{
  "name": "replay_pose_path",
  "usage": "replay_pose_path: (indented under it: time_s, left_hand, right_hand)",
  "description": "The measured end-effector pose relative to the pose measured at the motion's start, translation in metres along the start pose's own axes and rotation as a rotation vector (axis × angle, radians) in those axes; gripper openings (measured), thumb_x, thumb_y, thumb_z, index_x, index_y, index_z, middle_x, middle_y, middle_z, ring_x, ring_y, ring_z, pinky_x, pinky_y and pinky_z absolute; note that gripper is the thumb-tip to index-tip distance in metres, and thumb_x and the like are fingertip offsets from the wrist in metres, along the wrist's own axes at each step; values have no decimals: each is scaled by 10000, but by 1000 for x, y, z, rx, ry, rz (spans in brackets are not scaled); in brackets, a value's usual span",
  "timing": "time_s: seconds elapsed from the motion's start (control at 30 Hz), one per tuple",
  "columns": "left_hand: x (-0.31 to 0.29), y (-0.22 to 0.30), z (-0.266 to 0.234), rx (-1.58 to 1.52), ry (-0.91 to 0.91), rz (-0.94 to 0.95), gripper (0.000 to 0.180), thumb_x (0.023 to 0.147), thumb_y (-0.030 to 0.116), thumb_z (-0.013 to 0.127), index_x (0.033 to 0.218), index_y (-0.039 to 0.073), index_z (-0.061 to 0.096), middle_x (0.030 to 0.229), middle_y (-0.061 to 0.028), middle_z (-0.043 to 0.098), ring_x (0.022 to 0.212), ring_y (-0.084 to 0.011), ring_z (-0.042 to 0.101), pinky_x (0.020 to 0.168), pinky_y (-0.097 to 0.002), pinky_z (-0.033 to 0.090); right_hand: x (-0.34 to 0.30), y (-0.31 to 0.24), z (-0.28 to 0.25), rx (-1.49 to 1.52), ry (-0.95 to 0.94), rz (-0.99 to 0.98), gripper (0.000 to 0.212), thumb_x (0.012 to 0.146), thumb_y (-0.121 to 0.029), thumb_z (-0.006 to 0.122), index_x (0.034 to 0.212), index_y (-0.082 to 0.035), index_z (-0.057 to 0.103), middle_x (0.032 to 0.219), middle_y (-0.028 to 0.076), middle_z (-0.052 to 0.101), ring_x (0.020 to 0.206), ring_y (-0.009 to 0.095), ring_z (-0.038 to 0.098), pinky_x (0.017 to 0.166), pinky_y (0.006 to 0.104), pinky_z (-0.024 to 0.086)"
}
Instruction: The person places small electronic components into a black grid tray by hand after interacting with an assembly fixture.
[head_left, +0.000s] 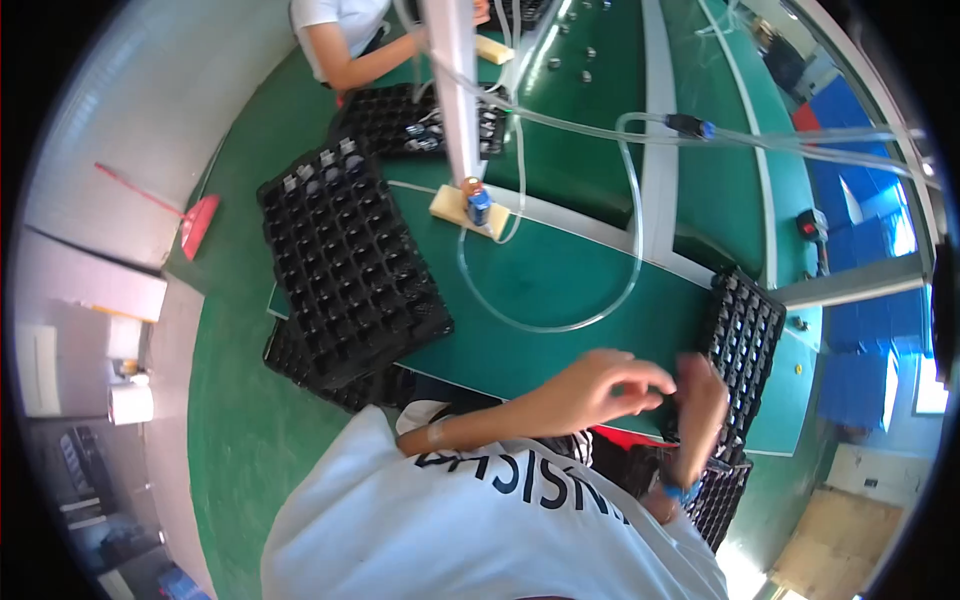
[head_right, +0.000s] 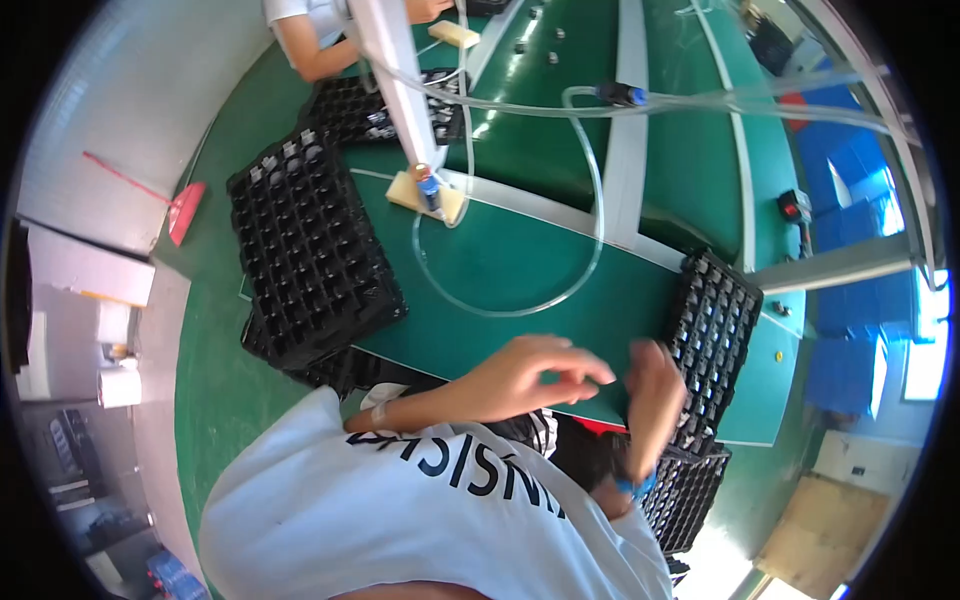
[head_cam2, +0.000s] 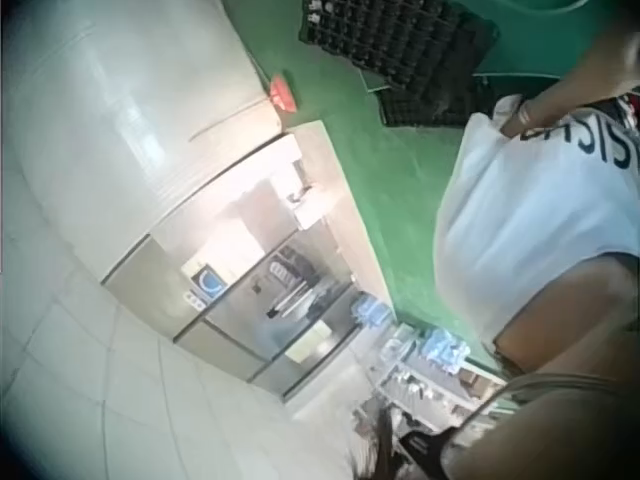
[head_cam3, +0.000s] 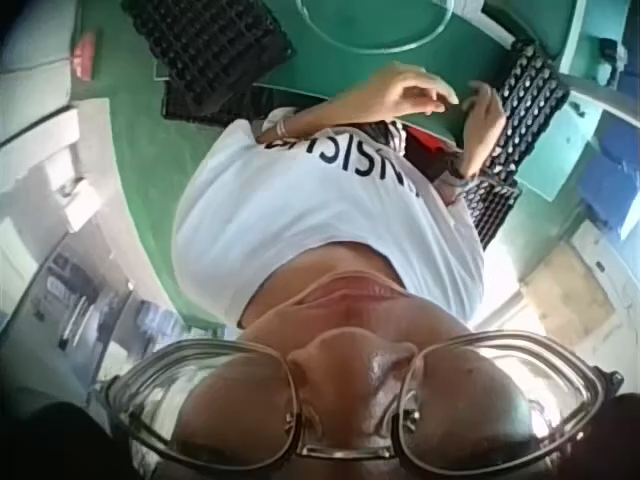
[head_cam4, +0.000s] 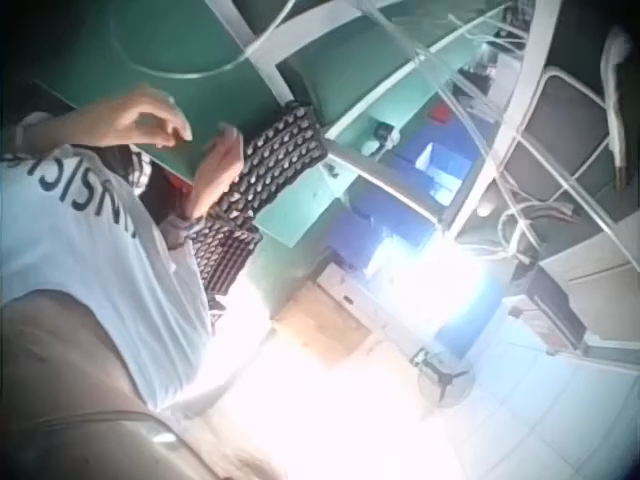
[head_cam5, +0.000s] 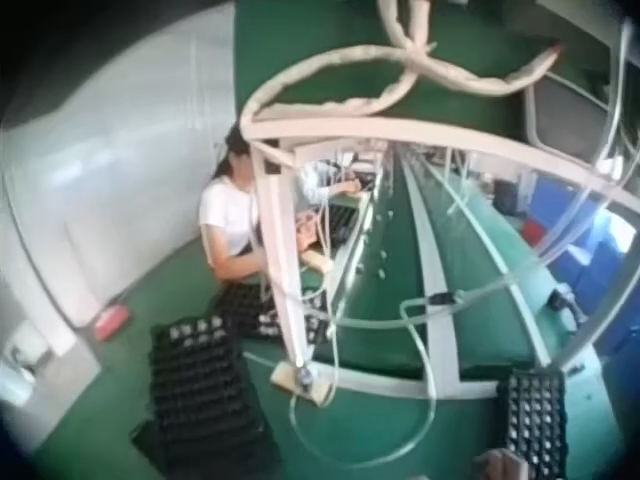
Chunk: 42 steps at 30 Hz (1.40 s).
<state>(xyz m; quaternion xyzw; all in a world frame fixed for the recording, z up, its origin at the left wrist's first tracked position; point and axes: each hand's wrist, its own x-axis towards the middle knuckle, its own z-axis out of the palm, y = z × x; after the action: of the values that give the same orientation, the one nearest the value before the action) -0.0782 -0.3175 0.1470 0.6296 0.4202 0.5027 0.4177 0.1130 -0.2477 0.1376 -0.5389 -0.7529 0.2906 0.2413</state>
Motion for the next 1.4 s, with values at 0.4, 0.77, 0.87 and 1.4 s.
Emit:
replay_pose_path:
  time_s: [0.4,0.77,0.87,1.4]
  left_hand:
    - [-140,14,-254,872,1063,-267,163,791,20,606,949,53,628,851,-39,618,723,-132,555,676,-240,434]
    - [-94,-43,-340,1546,554,-576,142,733,99,645,870,75,616,853,-58,588,875,-259,568,746,-356,453]
    - [-91,-50,-342,1439,606,-559,111,757,86,617,833,48,545,827,-83,571,846,-272,562,723,-357,445]
    - [-104,0,-275,337,754,-412,137,940,159,394,1011,74,474,909,-9,474,767,-90,461,714,-223,402]
  right_hand:
    - [212,-34,231,702,-717,-512,494,780,-113,664,1233,-80,469,1016,13,539,843,91,486,741,246,402]
    - [178,-96,254,310,-308,-840,416,687,-180,744,991,-28,504,906,124,517,868,322,504,767,392,414]
    - [172,-98,251,299,-222,-703,339,723,-132,680,1015,-60,524,868,149,529,827,334,530,734,399,436]
    - [344,-2,239,17,383,-540,301,776,-203,634,1031,-99,511,713,160,600,658,369,583,586,442,464]
